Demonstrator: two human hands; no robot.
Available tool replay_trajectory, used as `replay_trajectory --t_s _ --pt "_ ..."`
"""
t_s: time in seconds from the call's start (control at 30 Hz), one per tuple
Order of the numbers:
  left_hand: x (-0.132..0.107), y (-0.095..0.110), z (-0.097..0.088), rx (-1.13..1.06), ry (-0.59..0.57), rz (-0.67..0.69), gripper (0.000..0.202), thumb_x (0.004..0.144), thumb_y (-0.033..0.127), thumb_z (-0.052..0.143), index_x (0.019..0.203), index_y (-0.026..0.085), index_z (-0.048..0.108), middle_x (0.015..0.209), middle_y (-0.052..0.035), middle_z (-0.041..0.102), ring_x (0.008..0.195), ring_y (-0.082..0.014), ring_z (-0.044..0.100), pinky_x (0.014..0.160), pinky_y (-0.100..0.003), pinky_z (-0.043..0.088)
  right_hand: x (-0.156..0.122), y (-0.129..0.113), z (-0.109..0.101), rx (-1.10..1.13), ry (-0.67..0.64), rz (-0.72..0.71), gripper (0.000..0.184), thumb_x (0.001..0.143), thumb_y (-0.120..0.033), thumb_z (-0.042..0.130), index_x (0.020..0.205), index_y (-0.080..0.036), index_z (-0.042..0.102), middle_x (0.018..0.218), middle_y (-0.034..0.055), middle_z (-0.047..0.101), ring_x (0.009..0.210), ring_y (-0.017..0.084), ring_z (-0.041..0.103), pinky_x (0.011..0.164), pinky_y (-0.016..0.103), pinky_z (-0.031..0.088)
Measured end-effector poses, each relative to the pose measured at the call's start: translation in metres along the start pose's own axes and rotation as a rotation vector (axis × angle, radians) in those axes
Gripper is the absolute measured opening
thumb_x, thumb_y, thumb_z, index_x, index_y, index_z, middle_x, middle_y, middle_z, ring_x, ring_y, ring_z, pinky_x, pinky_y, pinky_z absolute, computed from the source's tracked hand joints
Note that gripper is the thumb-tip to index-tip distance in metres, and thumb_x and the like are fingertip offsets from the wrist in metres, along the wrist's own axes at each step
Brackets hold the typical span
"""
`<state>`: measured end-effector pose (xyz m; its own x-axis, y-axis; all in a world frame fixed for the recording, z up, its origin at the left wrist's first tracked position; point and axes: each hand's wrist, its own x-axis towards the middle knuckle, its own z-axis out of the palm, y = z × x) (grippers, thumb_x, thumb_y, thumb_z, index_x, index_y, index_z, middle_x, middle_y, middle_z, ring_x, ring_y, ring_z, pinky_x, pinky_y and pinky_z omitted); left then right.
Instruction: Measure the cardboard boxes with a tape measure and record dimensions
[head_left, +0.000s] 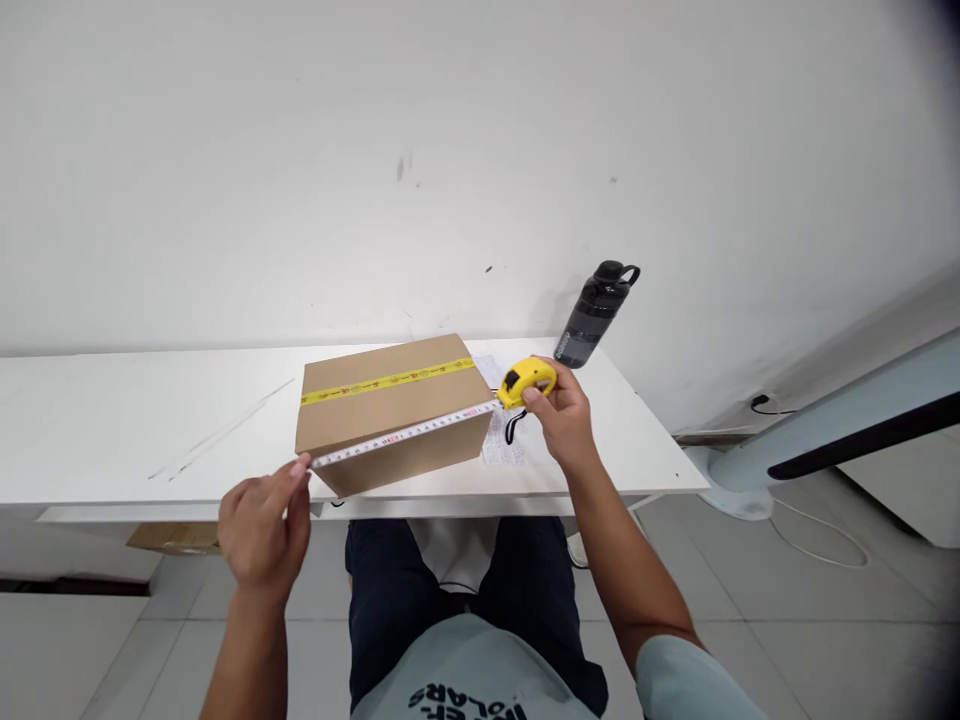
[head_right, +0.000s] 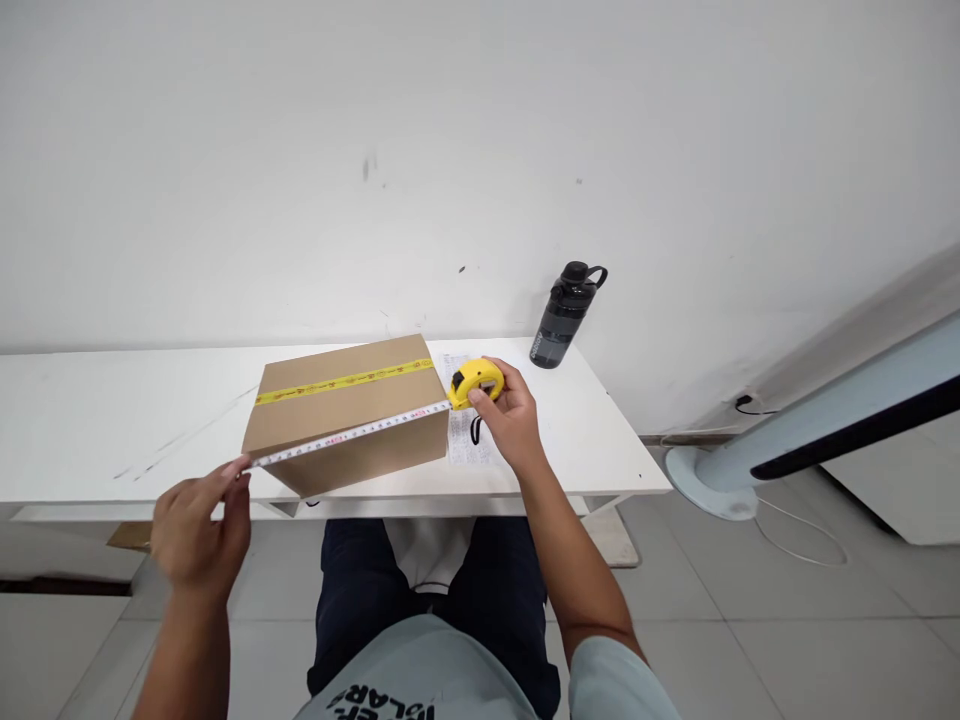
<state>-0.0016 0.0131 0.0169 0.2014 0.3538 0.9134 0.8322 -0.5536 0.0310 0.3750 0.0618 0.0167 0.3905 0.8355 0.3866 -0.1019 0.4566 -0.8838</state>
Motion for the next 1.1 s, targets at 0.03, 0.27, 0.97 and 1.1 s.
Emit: replay_trajectory --t_s 0.03,0.27,0.97,1.1 --pt "-0.001 0.013 -0.003 -0.037 -0.011 0.015 0.064 0.087 0.005 0.070 0.141 0.033 0.054 0.106 -0.0019 0.080 0.081 -0.0165 0.074 0.085 -0.037 0.053 -0.010 -0.003 -0.002 0.025 -0.003 0.028 0.057 0.066 -0.050 0.089 0.112 -0.025 0.067 0.106 0.0050 0.071 0.096 0.024 0.068 0.085 0.039 0.058" --pt "-0.026 0.113 0.022 -0.370 -0.120 0.029 0.081 0.092 0.006 0.065 0.156 0.035 0.025 0.093 0.0033 0.081 0.067 -0.0138 0.073 0.101 -0.043 0.046 -0.110 0.006 -0.007 0.169 -0.131 0.397 0.057 0.057 -0.044 0.096 0.101 -0.027 0.065 0.084 0.0013 0.071 0.069 0.020 0.067 0.062 0.034 0.058" --pt "0.001 0.009 0.020 -0.291 -0.045 -0.164 0.042 0.080 0.034 0.082 0.119 0.026 0.069 0.120 -0.0102 0.072 0.116 -0.0245 0.066 0.109 -0.042 0.046 -0.188 0.069 0.013 0.420 -0.225 0.820 0.110 0.060 -0.044 0.097 0.153 -0.025 0.040 0.084 -0.0012 0.065 0.062 0.010 0.053 0.049 0.018 0.036" --pt "0.027 -0.040 0.043 -0.653 0.091 -0.806 0.051 0.092 0.063 0.058 0.126 0.026 0.064 0.138 -0.0130 0.063 0.130 -0.0265 0.058 0.112 -0.048 0.046 -0.150 0.065 0.020 0.412 -0.175 0.666 0.126 0.062 -0.040 0.096 0.162 -0.026 0.021 0.080 -0.0042 0.065 0.058 0.008 0.049 0.050 0.019 0.038"
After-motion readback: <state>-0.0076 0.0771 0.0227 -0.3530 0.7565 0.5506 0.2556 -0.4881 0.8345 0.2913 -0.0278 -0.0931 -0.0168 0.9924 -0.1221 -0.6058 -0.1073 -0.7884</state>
